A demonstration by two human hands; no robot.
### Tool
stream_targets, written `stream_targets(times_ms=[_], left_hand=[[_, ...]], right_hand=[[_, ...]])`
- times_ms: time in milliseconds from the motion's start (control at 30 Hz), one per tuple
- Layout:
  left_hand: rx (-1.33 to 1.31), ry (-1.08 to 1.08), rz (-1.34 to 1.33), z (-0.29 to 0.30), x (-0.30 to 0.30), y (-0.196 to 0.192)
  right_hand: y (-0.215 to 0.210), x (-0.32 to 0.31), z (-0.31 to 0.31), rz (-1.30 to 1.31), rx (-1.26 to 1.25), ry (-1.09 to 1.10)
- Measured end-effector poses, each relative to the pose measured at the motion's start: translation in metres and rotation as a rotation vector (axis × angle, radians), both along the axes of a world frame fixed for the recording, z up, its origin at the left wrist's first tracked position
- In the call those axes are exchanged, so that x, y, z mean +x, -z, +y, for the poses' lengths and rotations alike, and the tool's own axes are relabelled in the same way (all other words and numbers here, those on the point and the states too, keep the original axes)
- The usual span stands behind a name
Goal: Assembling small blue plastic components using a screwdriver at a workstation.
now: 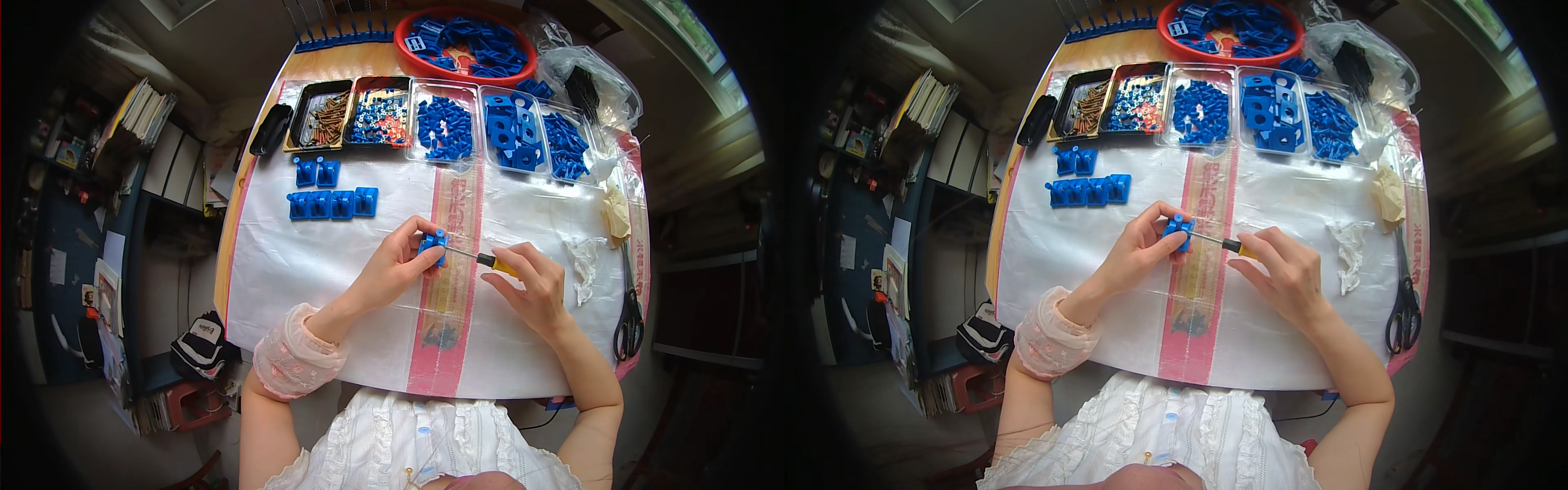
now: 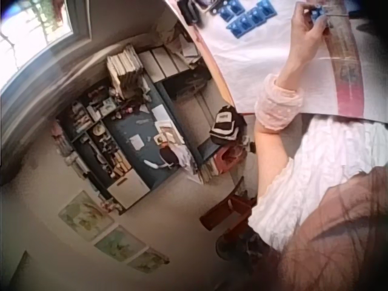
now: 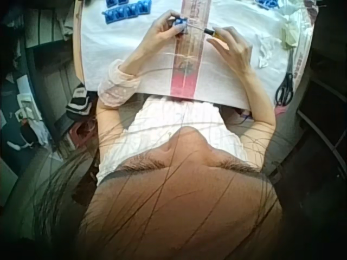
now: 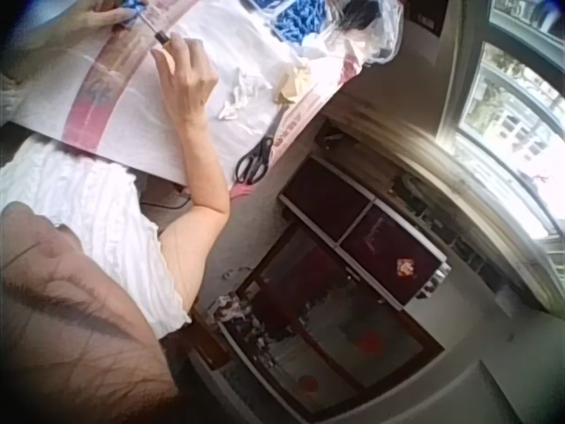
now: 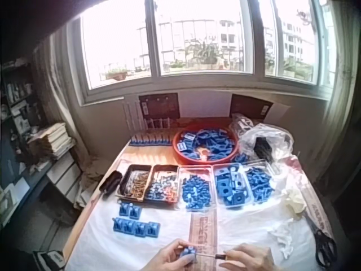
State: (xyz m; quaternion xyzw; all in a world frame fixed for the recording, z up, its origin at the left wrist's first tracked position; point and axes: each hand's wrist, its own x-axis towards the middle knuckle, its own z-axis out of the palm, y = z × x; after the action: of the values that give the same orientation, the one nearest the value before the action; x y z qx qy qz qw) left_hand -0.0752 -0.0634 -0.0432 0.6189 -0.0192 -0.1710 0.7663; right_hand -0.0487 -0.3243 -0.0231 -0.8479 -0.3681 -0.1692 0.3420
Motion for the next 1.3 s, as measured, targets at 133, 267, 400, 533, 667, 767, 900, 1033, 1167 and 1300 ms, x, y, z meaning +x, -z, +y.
stream_targets(times_ms=[133, 267, 400, 533, 667, 767, 900, 1033, 1167, 1300], left_hand=[[0.022, 0.01, -0.019, -0.001, 0.0, 0.0], [0.038, 0.03, -0.038, 0.0, -0.002, -0.002], [0.06, 0.038, -0.05, -0.001, -0.002, -0.002], [-0.005, 0.007, -0.04, 0.0, -0.001, -0.002], [-0.235, -0.098, 0.063, 0.006, 0.004, 0.005], [-0.364, -0.03, 0.109, 0.005, 0.004, 0.003], [-0.291, 0.054, 0.074, 0.001, 0.001, 0.005], [-0.08, 0.041, -0.029, -0.009, -0.006, -0.003], [0.178, 0.031, -0.232, -0.015, -0.013, -0.013], [0.42, 0.121, -0.399, -0.017, -0.019, -0.021]], right_hand=[[0.01, 0.0, -0.003, 0.127, 0.039, -0.011], [0.007, 0.001, -0.002, 0.24, 0.11, -0.031], [0.007, 0.002, -0.003, 0.249, 0.115, -0.036], [0.008, 0.001, -0.001, 0.223, 0.103, 0.048], [0.005, 0.007, -0.004, 0.01, -0.01, 0.25], [0.008, 0.012, -0.008, -0.038, -0.107, 0.357], [0.01, 0.011, -0.008, -0.018, -0.178, 0.38], [0.002, 0.013, -0.005, -0.145, -0.201, 0.348], [-0.005, 0.0, 0.0, -0.029, 0.048, 0.057], [0.0, -0.013, 0.009, 0.189, 0.14, -0.119]])
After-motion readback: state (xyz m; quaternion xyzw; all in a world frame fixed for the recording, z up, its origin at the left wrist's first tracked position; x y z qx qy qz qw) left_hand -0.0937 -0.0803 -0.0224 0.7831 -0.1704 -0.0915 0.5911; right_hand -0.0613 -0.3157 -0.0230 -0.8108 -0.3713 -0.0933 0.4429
